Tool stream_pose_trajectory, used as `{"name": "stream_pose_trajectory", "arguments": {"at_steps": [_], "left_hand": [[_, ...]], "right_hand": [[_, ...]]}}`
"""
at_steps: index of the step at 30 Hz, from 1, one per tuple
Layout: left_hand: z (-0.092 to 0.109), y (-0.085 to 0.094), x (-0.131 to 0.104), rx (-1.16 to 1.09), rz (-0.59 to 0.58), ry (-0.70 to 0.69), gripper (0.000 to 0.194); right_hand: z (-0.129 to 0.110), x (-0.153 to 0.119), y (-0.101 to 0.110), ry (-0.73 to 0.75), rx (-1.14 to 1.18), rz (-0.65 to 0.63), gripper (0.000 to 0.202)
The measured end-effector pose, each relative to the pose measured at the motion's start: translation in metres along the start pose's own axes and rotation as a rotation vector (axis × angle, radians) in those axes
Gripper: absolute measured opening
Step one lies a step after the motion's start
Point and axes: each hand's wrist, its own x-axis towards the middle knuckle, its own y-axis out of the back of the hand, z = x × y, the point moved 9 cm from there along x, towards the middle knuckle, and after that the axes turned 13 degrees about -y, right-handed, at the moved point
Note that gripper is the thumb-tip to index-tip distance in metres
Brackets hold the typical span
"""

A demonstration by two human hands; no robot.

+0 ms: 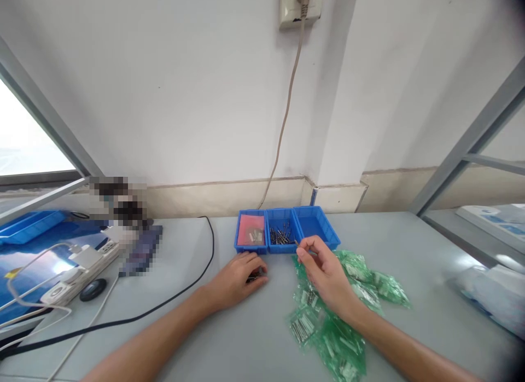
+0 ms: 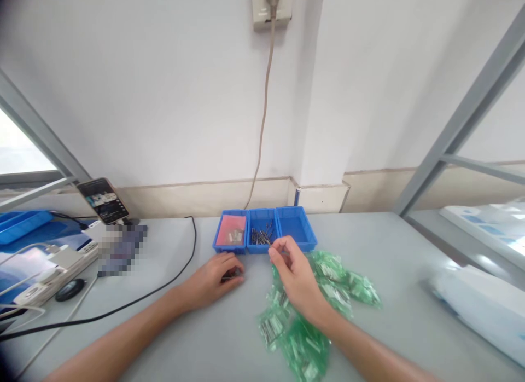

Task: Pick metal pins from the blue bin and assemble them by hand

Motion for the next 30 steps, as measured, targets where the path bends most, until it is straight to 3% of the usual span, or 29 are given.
{"name": "stream_pose_trajectory", "arguments": {"at_steps": [12, 15, 20, 23, 30], "left_hand": [[0.002, 0.002, -0.001, -0.023, -0.005, 0.012, 0.009], [0.001, 0.001, -0.001, -0.021, -0.005, 0.006, 0.009], [0.001, -0.001, -0.001, -0.019, -0.006, -0.002, 0.010], [0.001, -0.001, -0.001, -0.026, -0.008, -0.002, 0.010], [0.002, 0.001, 0.000, -0.025, -0.010, -0.011, 0.011]], "right_hand": [[-0.014, -0.011, -0.015, 0.144, -0.401, -0.073, 0.019], [-0.008, -0.008, -0.018, 0.099, -0.330, -0.134, 0.027], [0.016, 0.000, -0.025, -0.144, -0.045, -0.288, 0.035], [0.018, 0.002, -0.027, -0.178, 0.070, -0.324, 0.033], [0.010, 0.000, -0.017, -0.105, -0.060, -0.198, 0.026]]}}
